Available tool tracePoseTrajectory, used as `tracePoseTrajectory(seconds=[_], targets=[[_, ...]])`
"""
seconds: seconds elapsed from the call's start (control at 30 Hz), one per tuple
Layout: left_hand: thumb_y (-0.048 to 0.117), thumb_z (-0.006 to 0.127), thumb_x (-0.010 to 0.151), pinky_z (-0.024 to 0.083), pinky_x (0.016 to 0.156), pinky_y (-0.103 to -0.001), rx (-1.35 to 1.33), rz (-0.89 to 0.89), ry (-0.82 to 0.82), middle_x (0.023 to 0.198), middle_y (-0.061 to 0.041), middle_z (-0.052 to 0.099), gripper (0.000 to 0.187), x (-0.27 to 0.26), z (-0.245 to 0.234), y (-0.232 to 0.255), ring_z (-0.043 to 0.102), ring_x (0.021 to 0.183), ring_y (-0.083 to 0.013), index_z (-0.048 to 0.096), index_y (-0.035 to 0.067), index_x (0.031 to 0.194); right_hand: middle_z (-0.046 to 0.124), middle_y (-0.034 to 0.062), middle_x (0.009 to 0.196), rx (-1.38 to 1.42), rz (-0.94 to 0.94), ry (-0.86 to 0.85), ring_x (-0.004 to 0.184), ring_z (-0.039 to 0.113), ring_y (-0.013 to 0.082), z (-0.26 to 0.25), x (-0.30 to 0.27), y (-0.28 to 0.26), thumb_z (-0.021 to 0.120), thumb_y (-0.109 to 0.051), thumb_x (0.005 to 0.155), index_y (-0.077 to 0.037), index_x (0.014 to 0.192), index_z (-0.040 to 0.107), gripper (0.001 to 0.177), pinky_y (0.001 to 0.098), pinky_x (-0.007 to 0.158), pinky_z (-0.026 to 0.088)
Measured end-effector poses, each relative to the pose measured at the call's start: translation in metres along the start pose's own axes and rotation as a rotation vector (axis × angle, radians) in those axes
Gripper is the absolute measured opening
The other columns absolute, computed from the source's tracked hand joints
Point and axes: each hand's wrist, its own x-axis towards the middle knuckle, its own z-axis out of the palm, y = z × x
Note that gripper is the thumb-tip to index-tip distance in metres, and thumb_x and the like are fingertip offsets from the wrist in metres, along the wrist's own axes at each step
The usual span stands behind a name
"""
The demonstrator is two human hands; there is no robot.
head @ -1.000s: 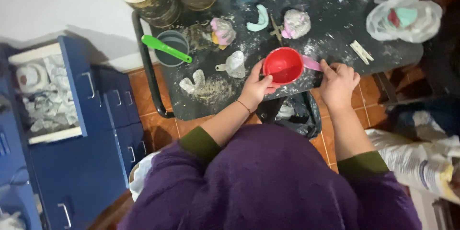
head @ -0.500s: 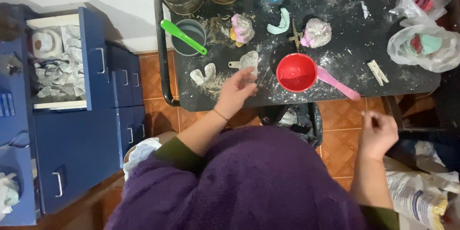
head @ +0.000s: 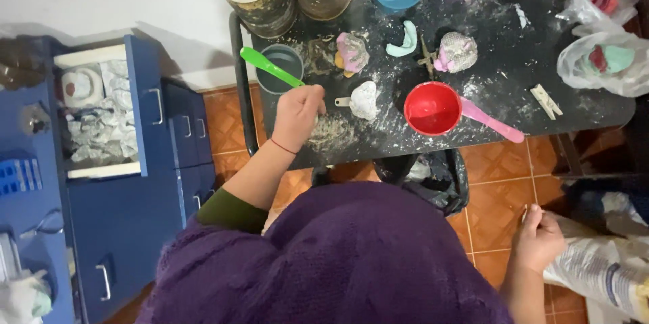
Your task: The person handles a small, multi-colored object, then pours a white powder from a bag into a red bowl. They add water from a blue bowl and mix the contents with a pink spatula to form a paste.
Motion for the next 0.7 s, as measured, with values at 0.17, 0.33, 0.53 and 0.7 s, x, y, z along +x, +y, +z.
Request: tracePoseTrajectory(seconds=[0.17,0.33,0.53,0.7], targets=[[0.024,0.046,0.111,0.049,0.065,-0.026,-0.17,0.083,-0.066,0.076,-0.004,0.062,0.04,0.017,-0.02,0.018,0.06,0.069,-0.0121,0.071,0.002,0.09,0.062,0.0143,0.077,-0.168,0.07,0.065,0.072,0.056,0.0242,0.002,-0.028,-0.005,0.065,-0.019,0.119,0.006,0.087,0.062,0.04,0.0408,0.075,0.047],[0.026,0.044,0.112,0.05,0.066,-0.025,-0.21,0.09,-0.112,0.08,-0.003,0.063,0.041,0.027,-0.027,0.02,0.06,0.072,-0.0116,0.073,0.001,0.097,0.065,0.0197,0.096,-0.201,-0.007,0.14,0.087,0.06,0.0299,0.003,-0.05,-0.021,0.058,-0.01,0.116,0.005,0.104,0.061,0.019,0.0421,0.09,0.05],[0.024,0.048,0.11,0.051,0.068,-0.026,-0.15,0.103,-0.182,0.079,-0.003,0.064,0.033,0.03,-0.027,0.022,0.061,0.071,-0.0111,0.07,0.001,0.118,0.061,0.0276,0.122,-0.355,0.033,0.12,0.117,0.058,0.0418,-0.004,-0.073,-0.037,0.059,-0.004,0.105,0.005,0.147,0.05,0.044,0.0495,0.103,0.048],[0.02,0.052,0.105,0.055,0.075,-0.026,-0.049,0.129,-0.226,0.086,-0.003,0.071,0.056,0.028,-0.034,0.022,0.066,0.075,-0.0123,0.042,0.004,0.157,0.052,0.0326,0.141,-0.43,-0.054,0.075,0.131,0.051,0.0485,-0.014,-0.088,-0.055,0.066,-0.004,0.095,0.005,0.153,0.043,0.063,0.0526,0.105,0.048]])
